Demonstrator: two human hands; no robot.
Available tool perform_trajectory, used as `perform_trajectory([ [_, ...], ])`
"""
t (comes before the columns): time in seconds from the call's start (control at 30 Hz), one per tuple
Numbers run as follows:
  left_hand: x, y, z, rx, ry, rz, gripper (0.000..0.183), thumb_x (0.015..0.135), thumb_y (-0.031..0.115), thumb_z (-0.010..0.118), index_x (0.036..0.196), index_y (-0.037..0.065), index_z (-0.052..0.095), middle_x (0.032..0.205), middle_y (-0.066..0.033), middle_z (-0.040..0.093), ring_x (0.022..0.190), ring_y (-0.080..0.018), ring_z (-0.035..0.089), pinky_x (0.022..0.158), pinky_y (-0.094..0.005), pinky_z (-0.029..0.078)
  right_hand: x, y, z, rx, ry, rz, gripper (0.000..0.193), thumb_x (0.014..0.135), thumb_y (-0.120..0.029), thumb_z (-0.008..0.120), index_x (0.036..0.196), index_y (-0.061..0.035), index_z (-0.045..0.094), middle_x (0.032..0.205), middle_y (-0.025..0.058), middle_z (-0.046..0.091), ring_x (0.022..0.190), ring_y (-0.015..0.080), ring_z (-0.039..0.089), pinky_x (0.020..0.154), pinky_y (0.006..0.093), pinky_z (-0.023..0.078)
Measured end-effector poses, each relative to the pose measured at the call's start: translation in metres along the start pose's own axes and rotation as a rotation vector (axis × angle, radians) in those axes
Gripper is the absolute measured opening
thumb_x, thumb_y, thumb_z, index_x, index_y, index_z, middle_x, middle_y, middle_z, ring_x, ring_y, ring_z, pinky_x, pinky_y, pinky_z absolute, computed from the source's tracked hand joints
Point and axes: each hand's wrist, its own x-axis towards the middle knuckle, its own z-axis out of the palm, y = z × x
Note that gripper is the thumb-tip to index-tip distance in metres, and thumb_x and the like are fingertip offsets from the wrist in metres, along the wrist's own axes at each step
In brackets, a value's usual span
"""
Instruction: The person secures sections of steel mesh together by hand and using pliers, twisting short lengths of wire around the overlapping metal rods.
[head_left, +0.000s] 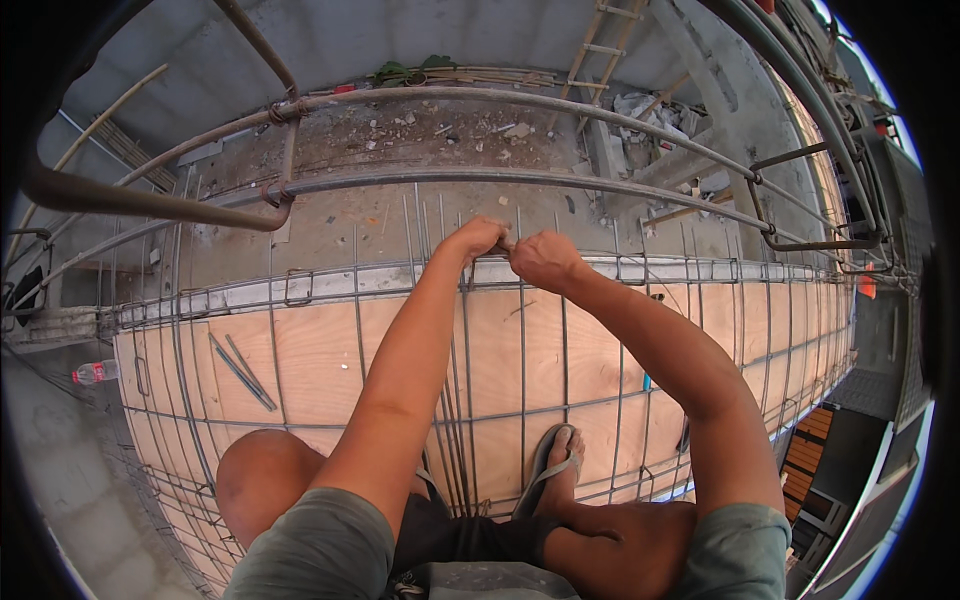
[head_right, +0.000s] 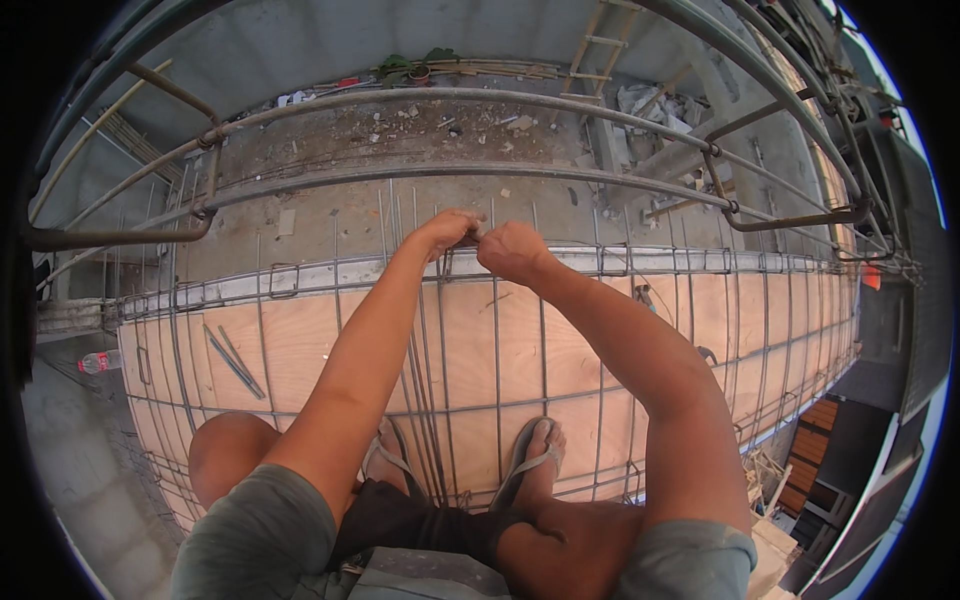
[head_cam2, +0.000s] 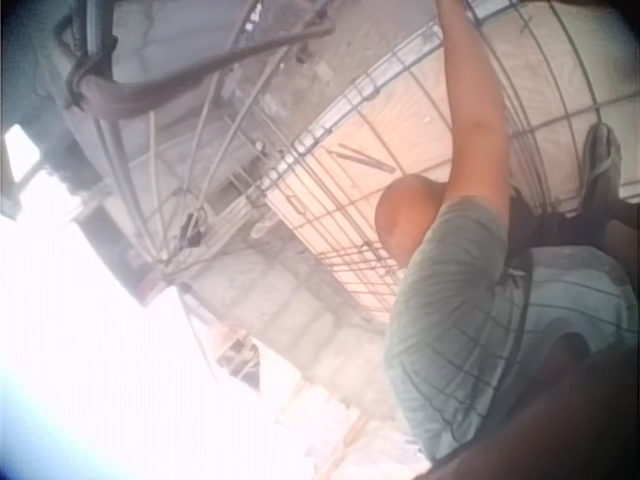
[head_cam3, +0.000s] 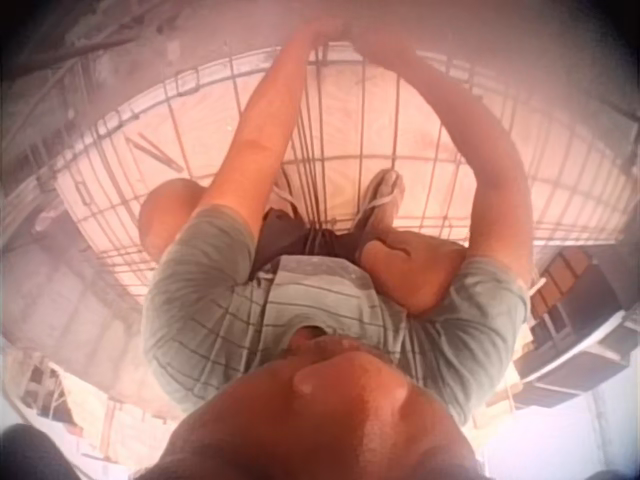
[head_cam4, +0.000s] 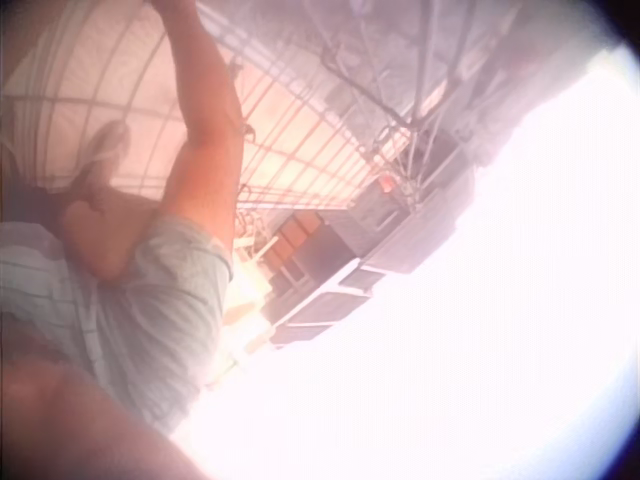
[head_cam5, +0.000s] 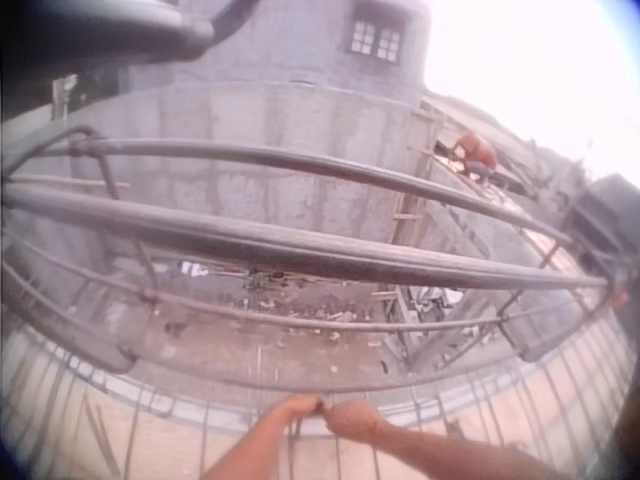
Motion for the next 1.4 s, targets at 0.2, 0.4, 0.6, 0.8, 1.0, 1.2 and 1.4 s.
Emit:
perform_trajectory([
  [0.2, 0.036, -0.023, 0.013, 0.118, 0.066, 0.116, 0.03, 0.092, 0.019, 0.064, 0.108, -0.004, 0.073, 0.093, -0.0108, 0.073, 0.083, -0.0199, 0.067, 0.076, -0.036, 0.053, 0.0, 0.004, 0.018, -0.027, 0.055, -0.083, 0.01, 0.078, -0.008, 0.065, 0.072, -0.0057, 0.073, 0.073, 0.0128, 0.072, 0.068, 0.0316, 0.073, 0.058, 0.0433, 0.056],
  [0.4, 0.063, -0.039, -0.015, 0.148, 0.143, 0.113, 0.033, 0.08, 0.029, 0.079, 0.085, -0.004, 0.075, 0.077, -0.0076, 0.072, 0.07, -0.0176, 0.062, 0.063, -0.0381, 0.049, 0.033, -0.015, 0.024, 0.129, 0.301, 0.097, 0.01, 0.075, -0.009, 0.066, 0.069, -0.0113, 0.074, 0.072, 0.0109, 0.072, 0.069, 0.0289, 0.072, 0.059, 0.0425, 0.054],
  [0.6, 0.036, -0.031, -0.006, 0.197, 0.14, 0.098, 0.023, 0.083, 0.024, 0.079, 0.088, 0.002, 0.077, 0.088, -0.0054, 0.073, 0.082, -0.0164, 0.065, 0.069, -0.0349, 0.05, 0.032, -0.016, 0.022, 0.054, 0.176, 0.141, 0.009, 0.075, -0.008, 0.068, 0.074, -0.012, 0.076, 0.08, 0.0132, 0.074, 0.079, 0.0296, 0.074, 0.067, 0.0416, 0.055],
  [0.8, 0.037, -0.018, -0.007, 0.142, 0.062, 0.138, 0.018, 0.09, 0.019, 0.071, 0.094, 0.003, 0.078, 0.092, -0.0046, 0.074, 0.085, -0.0141, 0.064, 0.074, -0.0327, 0.049, 0.035, 0.002, 0.025, 0.374, 0.176, 0.375, 0.01, 0.074, -0.009, 0.07, 0.081, -0.0095, 0.077, 0.085, 0.0155, 0.075, 0.084, 0.032, 0.074, 0.071, 0.0412, 0.057],
  [1.0, 0.026, -0.028, -0.003, 0.07, -0.061, 0.141, 0.015, 0.092, 0.01, 0.068, 0.101, 0.003, 0.078, 0.095, -0.0043, 0.075, 0.089, -0.013, 0.067, 0.081, -0.031, 0.051, 0.035, -0.004, -0.001, 0.186, -0.074, 0.3, 0.016, 0.079, -0.013, 0.07, 0.091, -0.0054, 0.076, 0.093, 0.0149, 0.076, 0.092, 0.0332, 0.074, 0.077, 0.0457, 0.057],
  [1.2, 0.019, -0.021, -0.006, 0.123, -0.032, 0.09, 0.029, 0.087, 0.004, 0.069, 0.115, 0.0, 0.076, 0.104, -0.0083, 0.077, 0.096, -0.0182, 0.07, 0.089, -0.032, 0.051, 0.044, 0.01, 0.003, 0.764, -0.192, 0.858, 0.027, 0.082, -0.027, 0.074, 0.094, -0.0026, 0.077, 0.096, 0.0183, 0.076, 0.09, 0.0318, 0.074, 0.075, 0.0448, 0.057],
  [1.4, 0.011, -0.01, -0.005, 0.219, -0.028, 0.136, 0.028, 0.09, 0.008, 0.07, 0.117, 0.003, 0.075, 0.107, -0.0055, 0.076, 0.099, -0.0146, 0.068, 0.091, -0.0294, 0.049, 0.026, 0.037, 0.01, 0.77, -0.212, 0.673, 0.032, 0.085, -0.035, 0.074, 0.097, -0.0054, 0.078, 0.087, 0.0138, 0.075, 0.088, 0.0319, 0.072, 0.077, 0.043, 0.056],
])
